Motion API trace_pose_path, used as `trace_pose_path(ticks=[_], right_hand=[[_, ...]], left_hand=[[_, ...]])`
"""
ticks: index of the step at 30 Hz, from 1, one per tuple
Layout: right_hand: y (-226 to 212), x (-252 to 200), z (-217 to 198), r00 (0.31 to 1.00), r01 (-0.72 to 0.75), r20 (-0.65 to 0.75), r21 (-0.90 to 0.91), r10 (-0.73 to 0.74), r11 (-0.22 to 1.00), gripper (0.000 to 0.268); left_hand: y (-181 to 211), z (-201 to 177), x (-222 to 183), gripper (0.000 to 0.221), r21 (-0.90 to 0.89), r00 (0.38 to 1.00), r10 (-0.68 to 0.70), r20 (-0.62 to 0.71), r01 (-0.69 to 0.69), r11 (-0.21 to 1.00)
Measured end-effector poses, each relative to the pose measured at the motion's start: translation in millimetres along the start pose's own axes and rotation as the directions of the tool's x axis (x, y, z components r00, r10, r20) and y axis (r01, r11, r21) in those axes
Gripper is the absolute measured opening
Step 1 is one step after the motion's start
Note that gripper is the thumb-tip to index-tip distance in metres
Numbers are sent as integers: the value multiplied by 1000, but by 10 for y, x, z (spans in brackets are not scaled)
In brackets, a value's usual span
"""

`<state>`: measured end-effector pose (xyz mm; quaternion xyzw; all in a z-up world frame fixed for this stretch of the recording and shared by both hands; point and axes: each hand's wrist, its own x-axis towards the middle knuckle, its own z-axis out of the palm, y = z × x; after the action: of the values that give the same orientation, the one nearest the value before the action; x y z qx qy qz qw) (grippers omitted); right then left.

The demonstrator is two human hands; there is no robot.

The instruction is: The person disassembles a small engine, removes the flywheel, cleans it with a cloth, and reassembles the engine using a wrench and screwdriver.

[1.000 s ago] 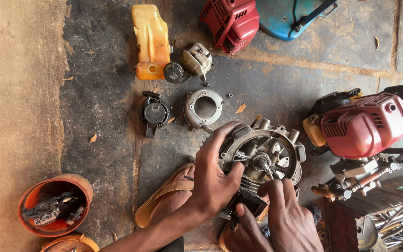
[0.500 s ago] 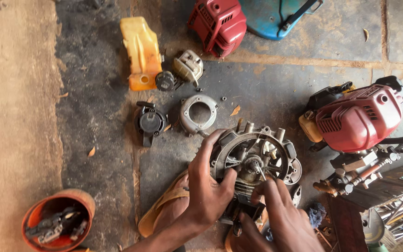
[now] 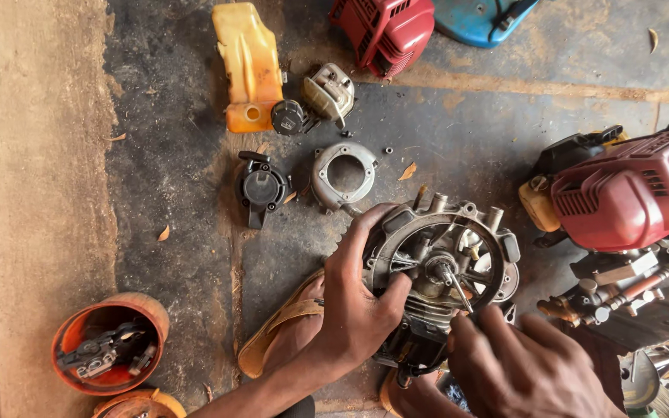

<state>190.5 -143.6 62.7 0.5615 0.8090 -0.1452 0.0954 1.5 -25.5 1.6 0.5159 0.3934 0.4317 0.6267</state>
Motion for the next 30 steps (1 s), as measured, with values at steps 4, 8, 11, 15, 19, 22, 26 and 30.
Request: trace_pose_path(ticks=[4,8,11,15,19,22,26,30], right_hand=[[-106,7,64,965,65,-227,-284,-133,957,66],[-104,180,110,871,281,-338,-250,-356,926,40],[-19,380,93,769,527,-383,-76,-512,847,42],[-68,508,56,784,595,-319,140,-533,791,29],[-160,567,-16,759,583,-420,98,-497,807,29],[-211,632,-65,749,583,-436,75,-499,809,28],[-332,711,-86,803,529,-432,198,-411,825,25],[-396,754,-75,860,460,-372,274,-348,845,22]], left_hand=[[-15,-7,23,59,-38,1000,-17,13,17,999],[-30,-15,40,58,-49,999,26,27,-24,998],[-10,-60,56,58,-83,995,-32,92,40,996],[24,-118,67,61,-194,989,-36,146,64,979],[65,-151,44,69,-318,980,-82,184,138,938],[62,-128,30,71,-339,979,-104,174,158,927],[42,-108,35,72,-363,979,-121,163,173,915],[17,-101,28,80,-433,971,-132,199,208,877]])
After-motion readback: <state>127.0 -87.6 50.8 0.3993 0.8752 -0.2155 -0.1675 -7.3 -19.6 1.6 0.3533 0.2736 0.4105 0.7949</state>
